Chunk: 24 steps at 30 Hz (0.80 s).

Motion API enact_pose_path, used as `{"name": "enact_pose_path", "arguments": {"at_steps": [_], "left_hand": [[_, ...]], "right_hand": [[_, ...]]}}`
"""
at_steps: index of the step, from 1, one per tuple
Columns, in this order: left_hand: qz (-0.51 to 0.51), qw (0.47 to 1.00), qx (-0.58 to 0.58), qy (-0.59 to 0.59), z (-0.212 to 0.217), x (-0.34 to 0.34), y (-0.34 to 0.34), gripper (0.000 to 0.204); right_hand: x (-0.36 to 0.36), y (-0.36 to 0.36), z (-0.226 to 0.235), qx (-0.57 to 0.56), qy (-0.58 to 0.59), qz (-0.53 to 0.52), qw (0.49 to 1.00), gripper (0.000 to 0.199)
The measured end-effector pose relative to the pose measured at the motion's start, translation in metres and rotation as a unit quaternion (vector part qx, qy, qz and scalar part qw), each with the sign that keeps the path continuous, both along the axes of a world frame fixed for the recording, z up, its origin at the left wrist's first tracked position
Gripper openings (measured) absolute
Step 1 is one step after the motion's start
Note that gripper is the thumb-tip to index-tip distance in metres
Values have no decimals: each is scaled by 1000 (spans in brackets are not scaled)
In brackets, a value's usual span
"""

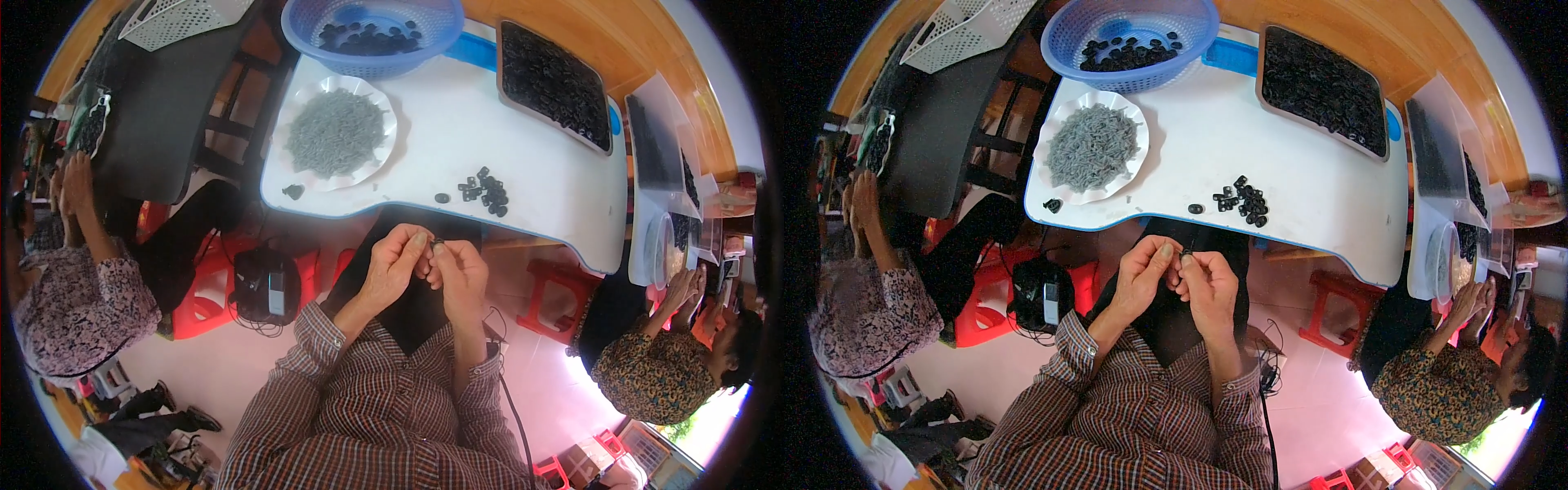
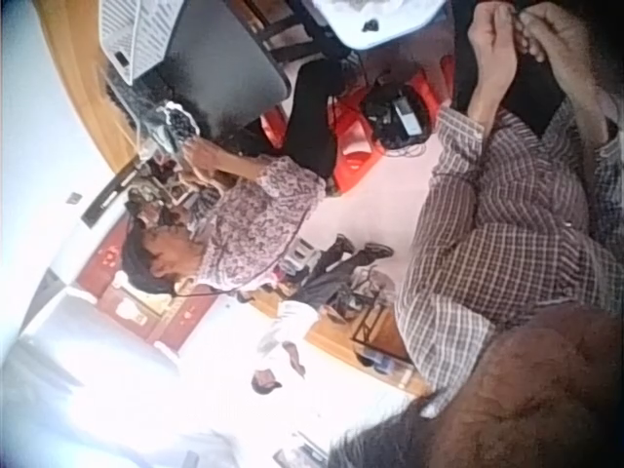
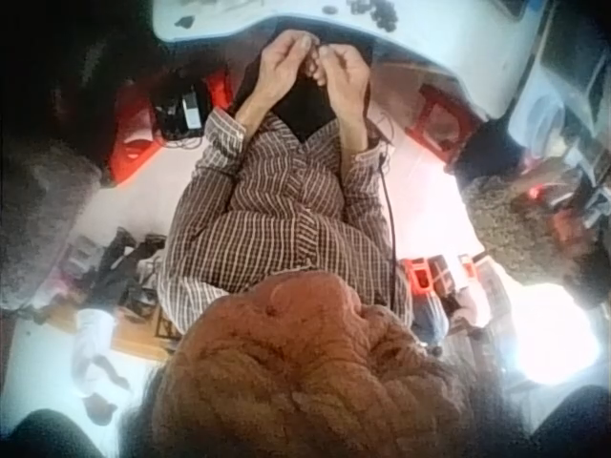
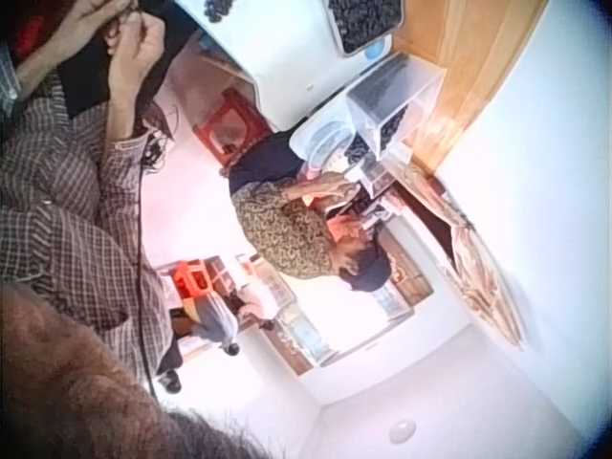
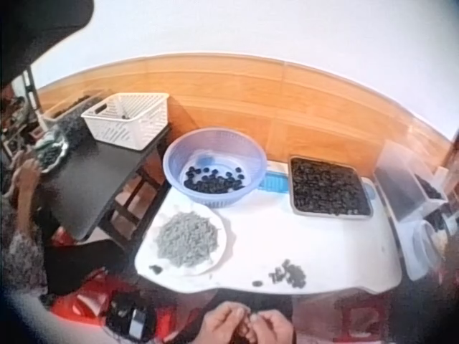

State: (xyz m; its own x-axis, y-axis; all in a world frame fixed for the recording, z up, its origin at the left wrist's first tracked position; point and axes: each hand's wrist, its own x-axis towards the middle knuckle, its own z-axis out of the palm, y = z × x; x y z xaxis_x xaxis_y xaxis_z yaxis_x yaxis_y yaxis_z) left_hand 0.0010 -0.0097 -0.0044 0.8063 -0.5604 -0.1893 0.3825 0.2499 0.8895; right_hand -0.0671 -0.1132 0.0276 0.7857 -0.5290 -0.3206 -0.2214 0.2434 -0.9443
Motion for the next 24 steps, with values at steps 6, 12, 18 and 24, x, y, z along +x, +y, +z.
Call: {"name": "enact_pose_path", "arguments": {"at_steps": [6,12,18,24], "left_hand": [[12,999,40,-22,6,-1,-4,11],[25,993,77,-86,8,-1,-7,11],[29,999,26,-33,5,0,-5,16],[17,1000,10,-6,3,1,-8,17]], "right_hand": [[1,0,-1,-16,-6,0,1000,12],[-1,0,-10,-62,-14,-7,998,12],[0,-1,-8,-34,-13,-8,999,13],[-2,-5,-6,-10,-29,-2,1000,13]]}}
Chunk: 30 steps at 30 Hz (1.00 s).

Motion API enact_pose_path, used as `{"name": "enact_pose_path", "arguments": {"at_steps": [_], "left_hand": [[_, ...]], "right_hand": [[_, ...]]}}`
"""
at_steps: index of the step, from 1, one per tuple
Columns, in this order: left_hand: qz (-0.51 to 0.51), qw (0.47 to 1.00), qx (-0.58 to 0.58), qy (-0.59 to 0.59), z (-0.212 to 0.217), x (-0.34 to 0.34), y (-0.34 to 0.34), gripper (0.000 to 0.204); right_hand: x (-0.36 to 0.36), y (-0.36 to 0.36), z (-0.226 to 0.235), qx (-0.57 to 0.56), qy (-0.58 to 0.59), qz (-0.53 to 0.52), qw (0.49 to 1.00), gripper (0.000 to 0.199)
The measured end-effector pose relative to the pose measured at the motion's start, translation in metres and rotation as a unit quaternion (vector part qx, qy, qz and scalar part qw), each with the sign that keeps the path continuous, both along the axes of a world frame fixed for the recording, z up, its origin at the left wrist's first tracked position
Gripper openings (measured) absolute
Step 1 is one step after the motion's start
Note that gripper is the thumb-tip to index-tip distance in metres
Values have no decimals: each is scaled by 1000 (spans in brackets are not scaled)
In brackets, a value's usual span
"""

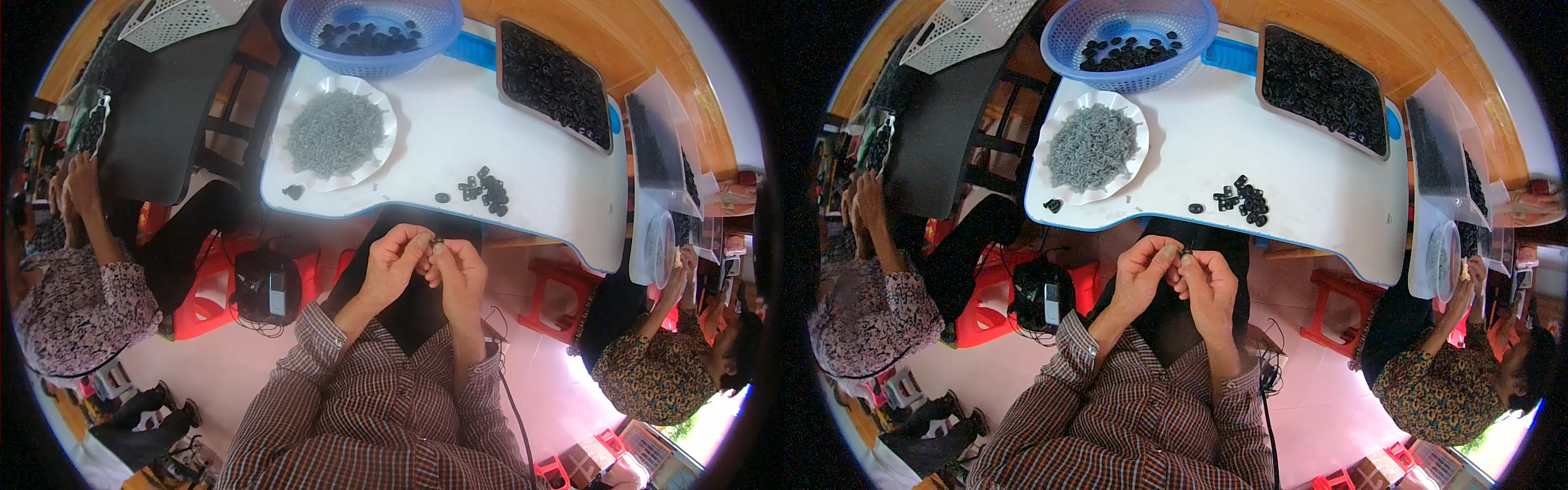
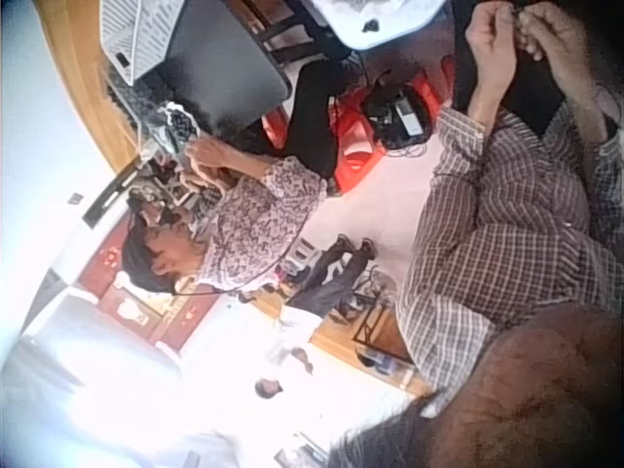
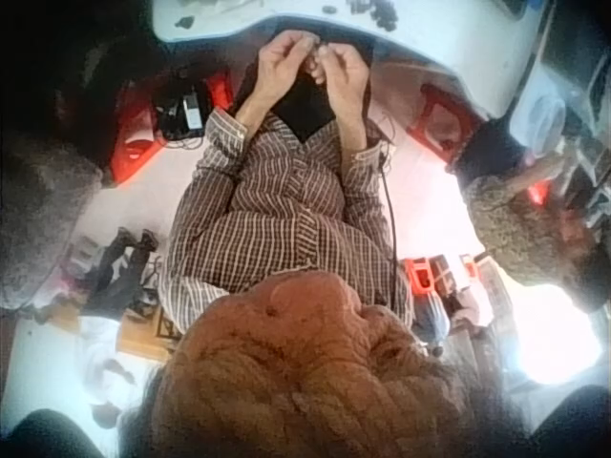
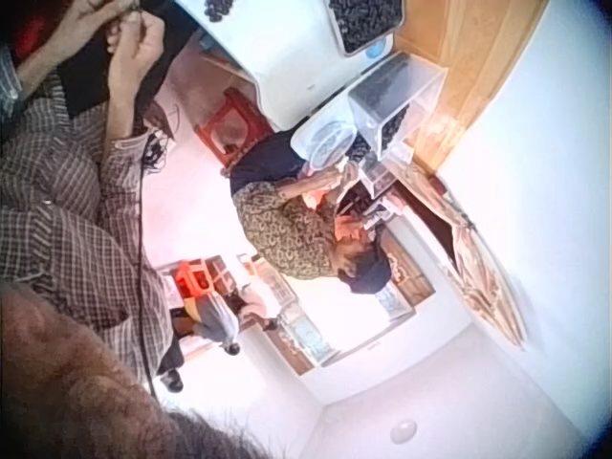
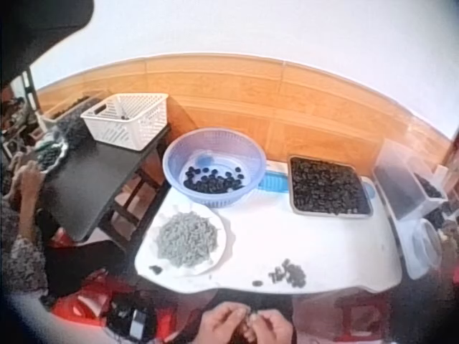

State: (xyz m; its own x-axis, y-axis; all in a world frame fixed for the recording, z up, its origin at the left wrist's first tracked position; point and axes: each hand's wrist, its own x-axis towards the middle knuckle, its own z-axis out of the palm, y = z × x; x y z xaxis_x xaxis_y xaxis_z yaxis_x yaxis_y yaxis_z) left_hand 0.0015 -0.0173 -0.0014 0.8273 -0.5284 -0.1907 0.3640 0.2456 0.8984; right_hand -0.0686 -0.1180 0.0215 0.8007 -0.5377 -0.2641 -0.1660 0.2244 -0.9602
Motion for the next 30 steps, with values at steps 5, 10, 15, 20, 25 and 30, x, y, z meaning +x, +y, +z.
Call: {"name": "enact_pose_path", "arguments": {"at_steps": [5,10,15,20,25,30], "left_hand": [[16,999,36,-35,3,-2,1,14],[22,997,48,-51,3,-4,0,13],[11,996,46,-71,1,-5,-1,13],[7,994,49,-94,-1,-5,-2,13],[-13,999,30,-37,0,-2,-1,15],[-28,997,-46,60,-6,1,0,23]], "right_hand": [[0,0,1,-4,4,10,1000,13],[-1,0,2,-1,8,17,1000,13],[-1,0,-1,-13,12,11,1000,14],[-1,2,-2,-15,17,4,1000,14],[-2,-2,-5,17,17,-3,1000,16],[0,-6,-4,69,1,-5,998,19]]}}
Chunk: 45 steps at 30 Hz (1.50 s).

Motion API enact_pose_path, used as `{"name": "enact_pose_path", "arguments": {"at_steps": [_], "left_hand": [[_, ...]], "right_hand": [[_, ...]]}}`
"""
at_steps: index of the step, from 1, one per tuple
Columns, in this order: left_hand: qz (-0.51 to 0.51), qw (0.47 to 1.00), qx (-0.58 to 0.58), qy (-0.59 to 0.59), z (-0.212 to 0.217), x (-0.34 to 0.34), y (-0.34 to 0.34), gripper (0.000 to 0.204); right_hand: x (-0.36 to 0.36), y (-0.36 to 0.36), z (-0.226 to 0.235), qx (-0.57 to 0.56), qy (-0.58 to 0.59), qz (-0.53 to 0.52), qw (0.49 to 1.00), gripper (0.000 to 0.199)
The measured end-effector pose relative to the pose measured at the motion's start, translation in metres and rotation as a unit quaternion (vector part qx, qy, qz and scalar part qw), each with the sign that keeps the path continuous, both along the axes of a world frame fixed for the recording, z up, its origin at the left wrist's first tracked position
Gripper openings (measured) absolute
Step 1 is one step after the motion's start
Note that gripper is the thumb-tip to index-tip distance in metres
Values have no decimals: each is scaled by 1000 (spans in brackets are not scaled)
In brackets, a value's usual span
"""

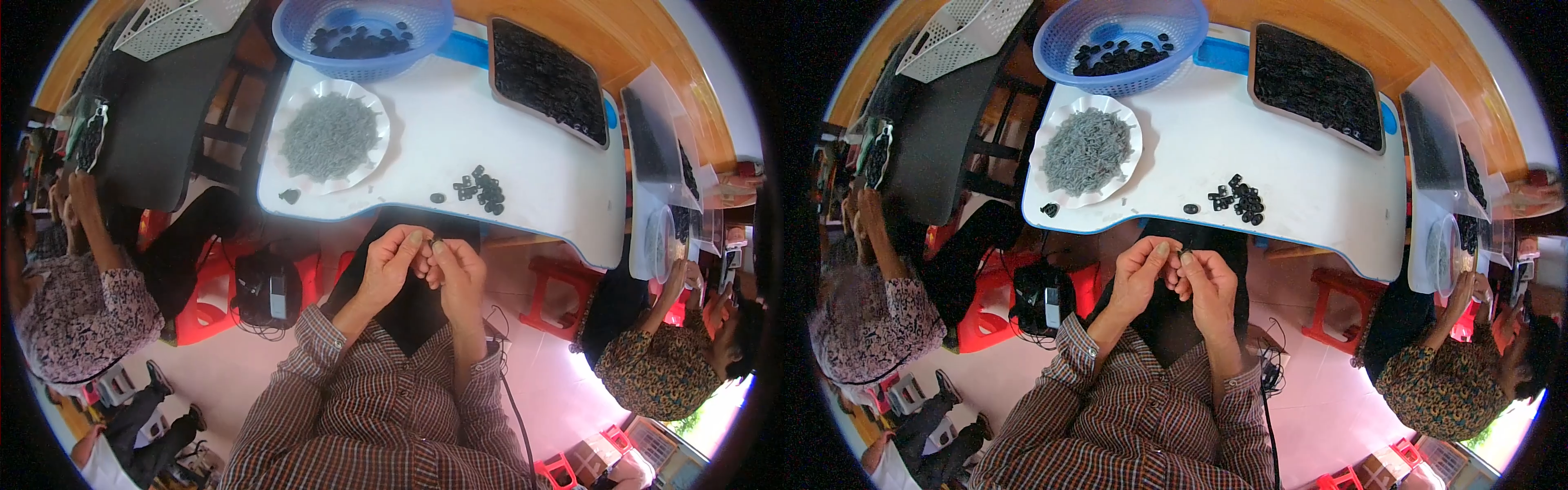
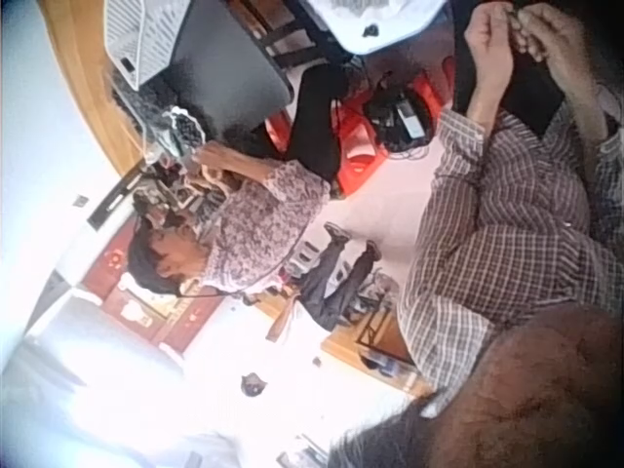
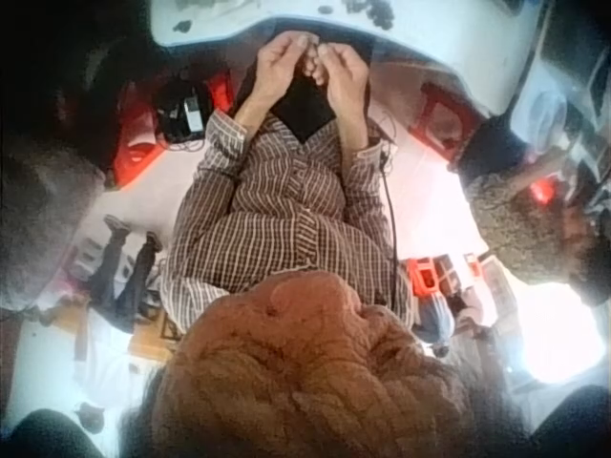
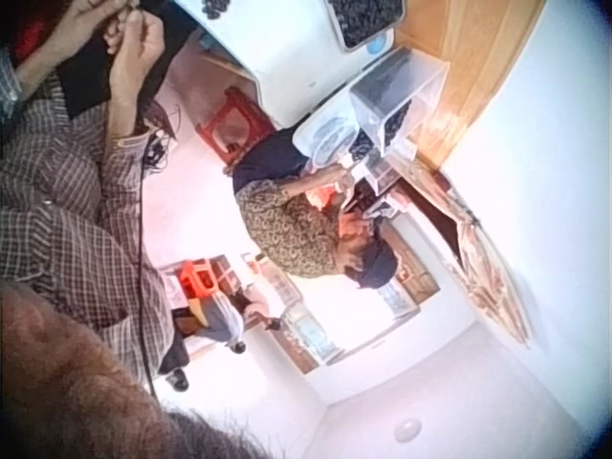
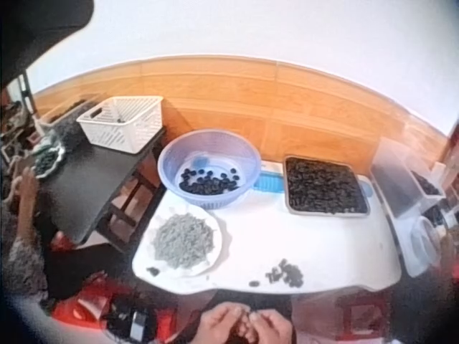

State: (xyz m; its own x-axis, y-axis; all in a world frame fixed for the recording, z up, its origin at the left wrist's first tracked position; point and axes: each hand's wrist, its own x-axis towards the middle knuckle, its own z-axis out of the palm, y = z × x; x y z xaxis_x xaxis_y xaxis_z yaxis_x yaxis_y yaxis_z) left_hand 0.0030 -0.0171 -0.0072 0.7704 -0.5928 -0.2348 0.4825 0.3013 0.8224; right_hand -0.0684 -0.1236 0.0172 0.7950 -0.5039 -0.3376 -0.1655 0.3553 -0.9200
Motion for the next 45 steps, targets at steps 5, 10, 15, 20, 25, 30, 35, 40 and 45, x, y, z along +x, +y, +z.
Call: {"name": "enact_pose_path", "arguments": {"at_steps": [5,10,15,20,25,30,35,40,45], "left_hand": [[-14,1000,-2,-1,-3,1,-2,25],[-15,1000,12,-9,3,0,-3,24],[-17,972,161,-173,13,11,-8,14],[85,797,285,-526,16,39,-25,14],[50,708,367,-601,25,46,-41,20],[34,697,372,-612,17,39,-40,22],[75,700,346,-619,5,38,-41,20],[63,847,250,-465,9,31,-32,11],[-22,997,51,-49,24,17,-20,24]], "right_hand": [[0,-3,-1,19,-5,-5,1000,17],[-3,-5,0,-21,1,-8,1000,15],[-8,-11,0,-9,0,-28,1000,15],[-9,-14,2,6,6,-57,998,16],[-11,-15,5,-7,16,-65,998,18],[-14,-18,0,-14,14,-77,997,18],[-13,-19,0,-6,14,-74,997,18],[-15,-22,3,-3,12,-90,996,18],[-14,-20,10,22,-9,-99,995,17]]}}
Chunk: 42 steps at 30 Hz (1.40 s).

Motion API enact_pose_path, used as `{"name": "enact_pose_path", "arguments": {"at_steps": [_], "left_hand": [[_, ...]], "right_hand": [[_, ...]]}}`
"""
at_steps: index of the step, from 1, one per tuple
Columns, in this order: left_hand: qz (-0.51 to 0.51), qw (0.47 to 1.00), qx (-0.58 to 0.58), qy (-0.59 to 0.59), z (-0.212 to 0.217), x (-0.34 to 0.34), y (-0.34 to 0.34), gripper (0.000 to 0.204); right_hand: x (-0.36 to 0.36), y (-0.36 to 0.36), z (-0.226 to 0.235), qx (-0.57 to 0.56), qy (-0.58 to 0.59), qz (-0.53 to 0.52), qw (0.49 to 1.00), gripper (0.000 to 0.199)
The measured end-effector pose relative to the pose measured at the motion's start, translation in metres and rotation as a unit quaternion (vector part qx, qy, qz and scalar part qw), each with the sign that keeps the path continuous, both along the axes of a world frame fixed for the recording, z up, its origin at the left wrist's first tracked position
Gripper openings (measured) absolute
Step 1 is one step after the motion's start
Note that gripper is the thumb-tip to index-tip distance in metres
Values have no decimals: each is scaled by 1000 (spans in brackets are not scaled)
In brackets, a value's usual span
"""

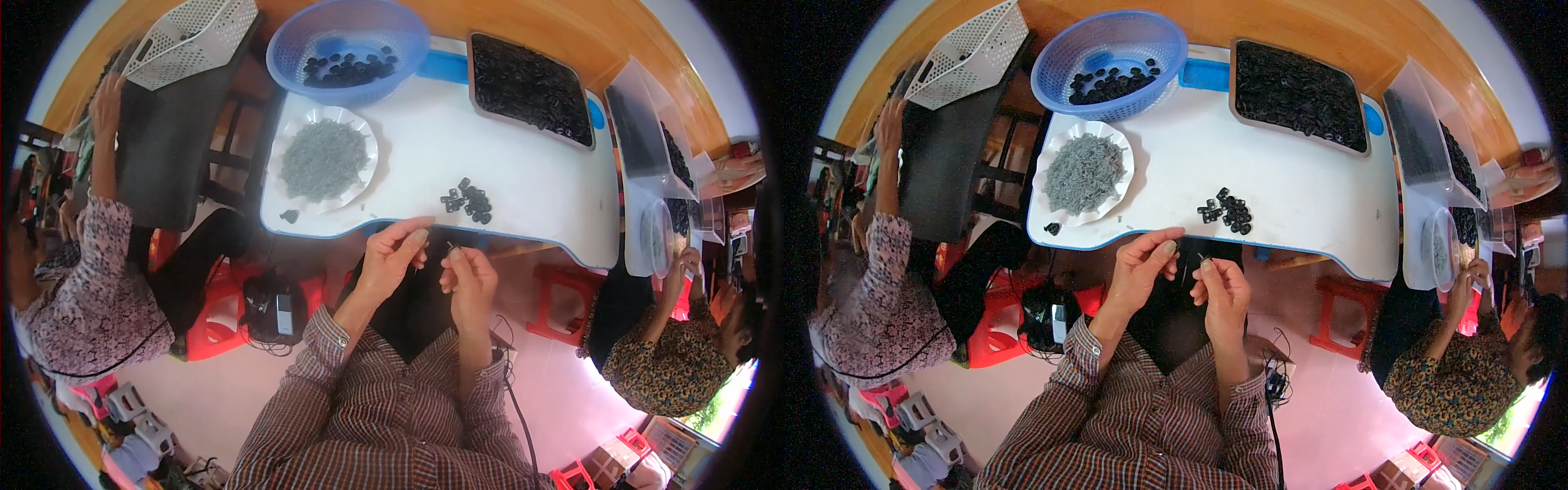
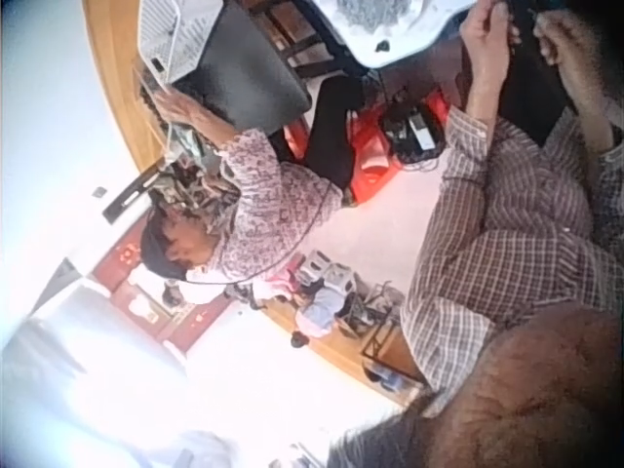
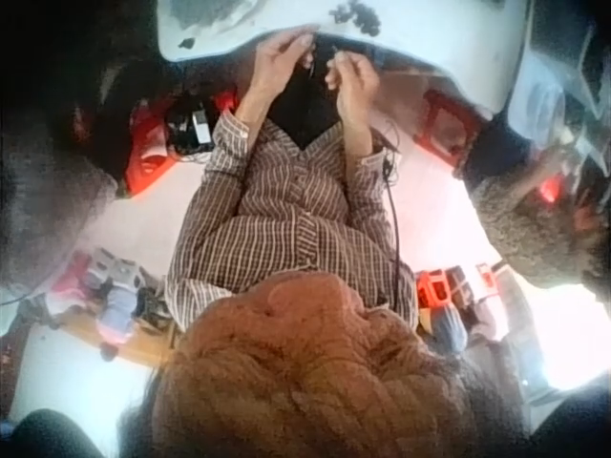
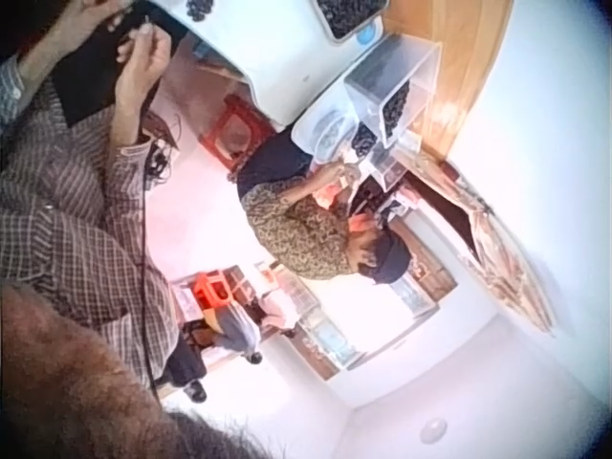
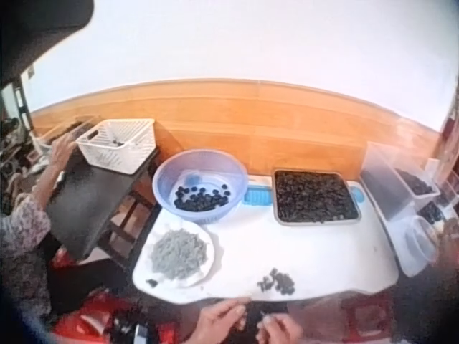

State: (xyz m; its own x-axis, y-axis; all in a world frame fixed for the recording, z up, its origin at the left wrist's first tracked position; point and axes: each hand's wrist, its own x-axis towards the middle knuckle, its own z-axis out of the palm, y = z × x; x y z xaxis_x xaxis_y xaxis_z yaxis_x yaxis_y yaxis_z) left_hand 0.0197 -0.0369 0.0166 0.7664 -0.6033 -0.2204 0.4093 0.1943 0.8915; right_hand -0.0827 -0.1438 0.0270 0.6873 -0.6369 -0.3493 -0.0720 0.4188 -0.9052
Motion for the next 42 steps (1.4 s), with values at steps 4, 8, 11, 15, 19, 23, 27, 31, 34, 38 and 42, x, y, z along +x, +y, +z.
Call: {"name": "enact_pose_path", "arguments": {"at_steps": [4,8,11,15,19,23,27,31,34,38,42], "left_hand": [[-35,999,-32,21,1,-9,4,28],[-29,993,-89,-70,10,-17,9,30],[-19,989,-84,-120,14,-21,12,32],[-1,980,-47,-192,22,-26,18,32],[-6,979,-82,-186,20,-29,25,27],[-33,992,-85,-84,22,-32,31,18],[-43,989,-136,32,14,-34,35,20],[-30,977,-185,99,15,-36,37,20],[-18,972,-210,105,14,-38,38,20],[-30,984,-160,68,15,-41,39,25],[-42,986,-157,-21,10,-42,41,33]], "right_hand": [[2,4,14,-28,-50,-27,998,16],[1,10,29,-49,-83,-31,995,16],[-5,15,35,-53,-91,-28,994,16],[-9,22,40,-62,-100,-33,993,16],[-13,28,47,-74,-104,-22,992,15],[-19,32,51,-94,-116,-3,989,16],[-24,36,54,-101,-131,3,986,15],[-28,40,52,-139,-91,25,986,12],[-29,42,53,-151,-91,33,984,12],[-27,45,53,-156,-95,33,983,12],[-28,44,53,-144,-79,23,986,12]]}}
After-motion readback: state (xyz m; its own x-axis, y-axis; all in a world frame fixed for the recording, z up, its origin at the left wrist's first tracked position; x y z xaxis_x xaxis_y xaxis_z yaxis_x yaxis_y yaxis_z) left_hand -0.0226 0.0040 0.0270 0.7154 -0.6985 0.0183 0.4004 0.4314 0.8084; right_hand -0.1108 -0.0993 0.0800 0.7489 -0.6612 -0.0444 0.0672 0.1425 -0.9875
